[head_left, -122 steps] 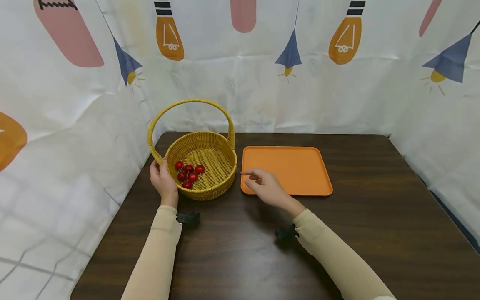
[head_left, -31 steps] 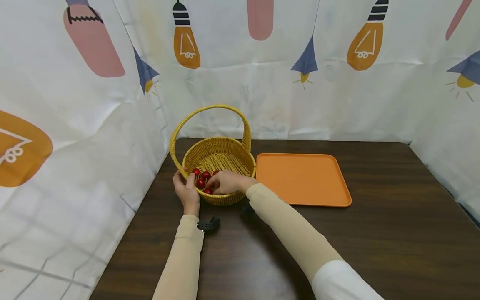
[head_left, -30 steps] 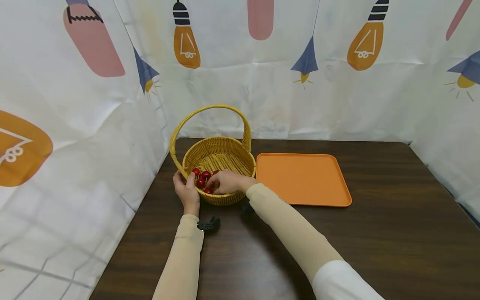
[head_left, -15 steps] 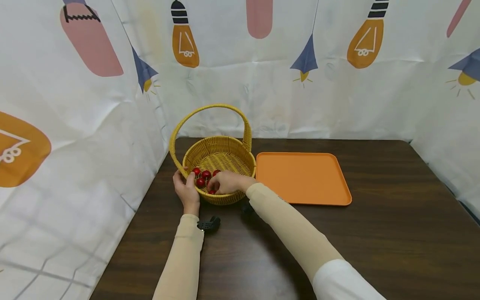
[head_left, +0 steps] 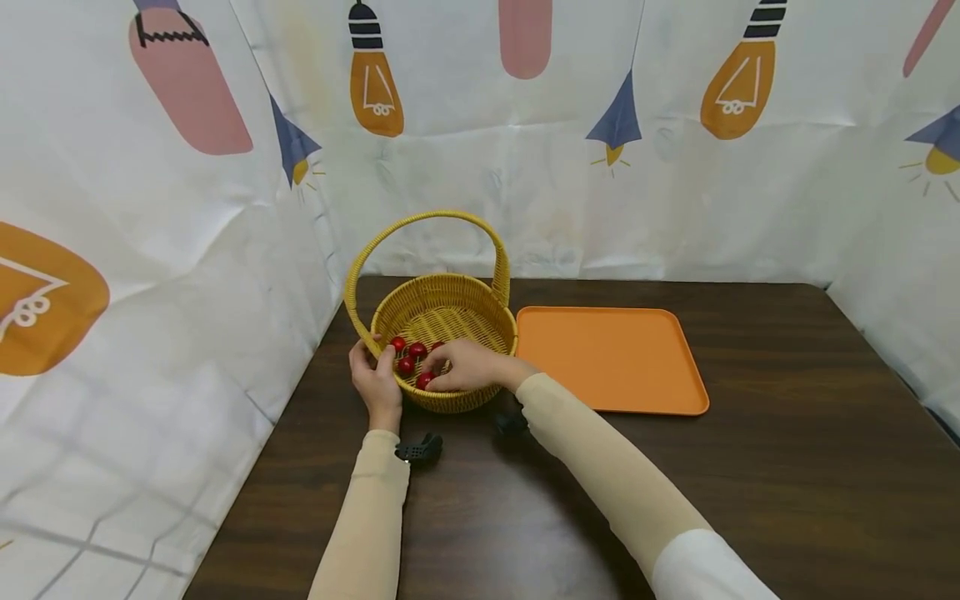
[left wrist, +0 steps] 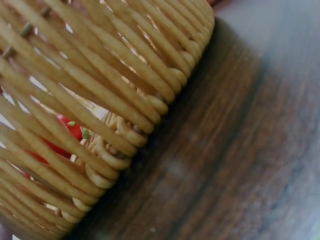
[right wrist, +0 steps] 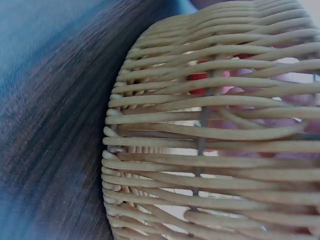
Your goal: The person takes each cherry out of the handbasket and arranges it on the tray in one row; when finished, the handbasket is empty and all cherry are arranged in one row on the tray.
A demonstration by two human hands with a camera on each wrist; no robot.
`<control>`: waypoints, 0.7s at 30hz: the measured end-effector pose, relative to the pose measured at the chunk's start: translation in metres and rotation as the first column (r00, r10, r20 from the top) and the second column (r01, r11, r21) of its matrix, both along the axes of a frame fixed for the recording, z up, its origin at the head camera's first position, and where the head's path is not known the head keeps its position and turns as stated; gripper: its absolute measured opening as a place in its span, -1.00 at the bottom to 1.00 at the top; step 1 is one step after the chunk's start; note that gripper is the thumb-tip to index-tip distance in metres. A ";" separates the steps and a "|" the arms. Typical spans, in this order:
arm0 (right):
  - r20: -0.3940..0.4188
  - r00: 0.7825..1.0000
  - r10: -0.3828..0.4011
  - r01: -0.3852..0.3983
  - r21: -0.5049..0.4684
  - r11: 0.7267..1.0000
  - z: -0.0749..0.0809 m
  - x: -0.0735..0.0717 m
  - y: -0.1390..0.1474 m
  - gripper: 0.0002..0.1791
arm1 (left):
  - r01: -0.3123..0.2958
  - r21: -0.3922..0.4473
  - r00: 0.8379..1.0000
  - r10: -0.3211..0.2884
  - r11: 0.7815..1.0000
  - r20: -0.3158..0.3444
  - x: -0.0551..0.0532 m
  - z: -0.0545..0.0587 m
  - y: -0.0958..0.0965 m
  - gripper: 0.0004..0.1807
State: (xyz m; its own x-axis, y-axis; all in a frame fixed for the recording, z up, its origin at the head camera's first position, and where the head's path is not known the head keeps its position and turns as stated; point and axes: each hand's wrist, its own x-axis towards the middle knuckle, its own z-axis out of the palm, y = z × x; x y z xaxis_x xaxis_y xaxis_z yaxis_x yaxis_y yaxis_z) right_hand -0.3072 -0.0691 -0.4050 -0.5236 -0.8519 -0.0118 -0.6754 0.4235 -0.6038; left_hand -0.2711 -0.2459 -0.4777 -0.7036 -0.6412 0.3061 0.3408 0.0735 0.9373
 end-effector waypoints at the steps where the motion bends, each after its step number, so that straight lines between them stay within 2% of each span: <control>1: 0.008 1.000 -0.007 0.007 -0.027 1.000 0.002 0.002 0.003 -0.68 | -0.004 -0.005 1.000 0.004 1.000 -0.002 0.000 0.000 0.000 -0.69; 5: 0.071 0.996 -0.062 0.071 -0.131 0.989 0.007 0.008 0.015 -0.66 | -0.006 -0.015 1.000 0.006 1.000 -0.009 -0.001 0.001 0.001 -0.70; 8: 0.125 0.987 -0.098 0.122 -0.197 0.973 0.007 0.010 0.022 -0.65 | 0.008 -0.006 1.000 -0.008 1.000 0.000 0.000 0.002 0.000 -0.68; 11: 0.144 0.982 -0.126 0.160 -0.260 0.952 0.006 0.013 0.028 -0.65 | 0.028 0.006 1.000 -0.028 1.000 0.010 0.003 0.005 0.000 -0.66; 18: 0.248 0.956 -0.156 0.249 -0.411 0.877 0.004 0.021 0.047 -0.66 | 0.031 -0.016 0.999 -0.031 0.999 0.013 0.019 0.028 0.010 -0.67; 21: 0.295 0.945 -0.144 0.274 -0.466 0.841 0.002 0.022 0.055 -0.65 | 0.027 -0.023 1.000 -0.027 0.999 0.014 0.021 0.031 0.011 -0.66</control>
State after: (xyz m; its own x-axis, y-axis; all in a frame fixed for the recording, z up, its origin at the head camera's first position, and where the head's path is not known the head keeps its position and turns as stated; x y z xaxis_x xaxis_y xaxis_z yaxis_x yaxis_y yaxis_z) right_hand -0.2848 -0.0144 -0.4031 -0.7257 -0.6475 0.2328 -0.4129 0.1392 -0.9001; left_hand -0.2500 -0.2350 -0.4470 -0.7250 -0.6148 0.3104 0.3298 0.0857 0.9401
